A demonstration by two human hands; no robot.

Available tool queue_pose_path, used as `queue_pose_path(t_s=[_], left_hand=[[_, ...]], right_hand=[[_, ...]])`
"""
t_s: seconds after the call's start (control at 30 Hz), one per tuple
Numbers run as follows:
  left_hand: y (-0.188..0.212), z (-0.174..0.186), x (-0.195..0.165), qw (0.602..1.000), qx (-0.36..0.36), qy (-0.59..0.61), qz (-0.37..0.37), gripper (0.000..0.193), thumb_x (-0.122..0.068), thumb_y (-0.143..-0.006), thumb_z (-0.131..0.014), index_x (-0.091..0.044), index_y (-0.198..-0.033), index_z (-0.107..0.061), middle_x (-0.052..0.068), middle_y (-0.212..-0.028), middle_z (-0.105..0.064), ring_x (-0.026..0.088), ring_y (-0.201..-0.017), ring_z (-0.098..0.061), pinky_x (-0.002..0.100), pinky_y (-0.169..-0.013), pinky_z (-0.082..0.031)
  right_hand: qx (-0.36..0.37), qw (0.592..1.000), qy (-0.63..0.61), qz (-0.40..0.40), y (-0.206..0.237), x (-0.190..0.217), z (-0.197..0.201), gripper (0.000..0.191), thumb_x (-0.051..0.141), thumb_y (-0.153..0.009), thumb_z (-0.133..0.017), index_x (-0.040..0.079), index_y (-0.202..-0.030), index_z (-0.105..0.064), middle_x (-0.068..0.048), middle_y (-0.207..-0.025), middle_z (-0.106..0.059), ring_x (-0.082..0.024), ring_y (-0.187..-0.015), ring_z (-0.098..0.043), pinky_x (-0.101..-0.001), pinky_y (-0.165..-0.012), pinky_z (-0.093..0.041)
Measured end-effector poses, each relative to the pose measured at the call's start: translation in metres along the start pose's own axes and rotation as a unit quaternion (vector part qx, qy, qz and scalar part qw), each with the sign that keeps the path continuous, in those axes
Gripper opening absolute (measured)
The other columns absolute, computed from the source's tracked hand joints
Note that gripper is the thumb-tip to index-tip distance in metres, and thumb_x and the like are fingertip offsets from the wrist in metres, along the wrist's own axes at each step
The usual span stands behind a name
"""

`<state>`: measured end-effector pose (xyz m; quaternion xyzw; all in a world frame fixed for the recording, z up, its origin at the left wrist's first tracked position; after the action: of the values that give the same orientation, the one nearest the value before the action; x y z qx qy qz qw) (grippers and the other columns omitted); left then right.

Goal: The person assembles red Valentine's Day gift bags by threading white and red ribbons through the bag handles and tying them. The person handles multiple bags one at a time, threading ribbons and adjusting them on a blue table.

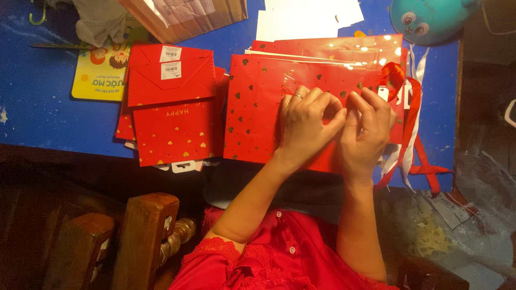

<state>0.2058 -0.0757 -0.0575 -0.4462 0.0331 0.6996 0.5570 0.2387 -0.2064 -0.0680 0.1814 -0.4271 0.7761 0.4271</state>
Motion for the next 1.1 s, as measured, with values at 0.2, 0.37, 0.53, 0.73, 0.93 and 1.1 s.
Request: queue_pose_path(t_s=[0.2, 0.37, 0.53, 0.73, 0.93, 1.1], left_hand=[[0.001, 0.007, 0.008, 0.998, 0.003, 0.061, -0.006, 0.016, -0.030, -0.084, -0.078, -0.017, -0.082, -0.068, -0.005, -0.085, -0.067, 0.019, -0.087, -0.060, 0.038, -0.082, -0.041], [0.002, 0.016, 0.017, 0.990, 0.012, 0.139, 0.014, 0.013, -0.026, -0.087, -0.077, -0.016, -0.085, -0.067, -0.005, -0.086, -0.069, 0.018, -0.088, -0.062, 0.035, -0.086, -0.044], [0.003, 0.020, 0.020, 0.986, 0.022, 0.165, 0.034, 0.013, -0.021, -0.090, -0.076, -0.013, -0.090, -0.066, -0.001, -0.082, -0.069, 0.018, -0.075, -0.064, 0.036, -0.085, -0.045], [0.008, 0.013, 0.033, 0.933, 0.076, 0.334, 0.109, 0.012, -0.018, -0.099, -0.069, -0.008, -0.098, -0.063, -0.001, -0.088, -0.071, 0.009, -0.080, -0.067, 0.028, -0.076, -0.054], [0.016, -0.011, 0.045, 0.831, 0.146, 0.515, 0.149, 0.014, -0.016, -0.107, -0.062, -0.005, -0.110, -0.055, 0.000, -0.096, -0.065, 0.005, -0.088, -0.063, 0.023, -0.077, -0.052], [0.012, -0.016, 0.051, 0.831, 0.159, 0.518, 0.128, 0.014, -0.016, -0.108, -0.062, -0.005, -0.112, -0.055, 0.002, -0.101, -0.063, 0.007, -0.092, -0.062, 0.025, -0.084, -0.051]], right_hand=[[0.011, 0.999, -0.042, -0.029, -0.007, 0.007, 0.008, 0.030, 0.004, -0.100, -0.071, 0.005, -0.130, -0.070, -0.010, -0.131, -0.062, -0.029, -0.125, -0.054, -0.0396, -0.111, -0.044], [0.014, 1.000, -0.013, 0.000, -0.013, 0.033, 0.015, 0.033, 0.007, -0.100, -0.073, 0.001, -0.132, -0.068, -0.011, -0.138, -0.060, -0.028, -0.128, -0.052, -0.0396, -0.112, -0.044], [0.047, 0.997, 0.035, 0.053, -0.013, 0.050, 0.022, 0.018, 0.010, -0.104, -0.069, 0.003, -0.121, -0.073, -0.010, -0.125, -0.067, -0.028, -0.118, -0.057, -0.0401, -0.106, -0.047], [0.225, 0.843, -0.389, -0.296, -0.017, -0.017, -0.008, 0.038, 0.019, -0.100, -0.050, 0.002, -0.128, -0.068, -0.004, -0.102, -0.075, -0.014, -0.083, -0.066, -0.0288, -0.073, -0.053], [0.248, 0.849, -0.412, -0.220, -0.009, -0.021, -0.029, 0.034, 0.021, -0.109, -0.059, -0.003, -0.134, -0.063, -0.006, -0.099, -0.065, -0.009, -0.080, -0.056, -0.0240, -0.067, -0.045], [0.234, 0.849, -0.412, -0.233, -0.008, -0.020, -0.021, 0.025, 0.016, -0.101, -0.061, 0.001, -0.121, -0.064, -0.002, -0.101, -0.072, -0.006, -0.084, -0.068, -0.0218, -0.067, -0.053]])
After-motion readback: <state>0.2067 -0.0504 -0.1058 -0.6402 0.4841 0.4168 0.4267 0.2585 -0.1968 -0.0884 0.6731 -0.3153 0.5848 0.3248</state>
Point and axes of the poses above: each hand's wrist, its own y-axis away from the middle knuckle, its own z-axis out of the back of the hand, x = y × z, the point moved 7 cm from there along -y, towards the middle knuckle
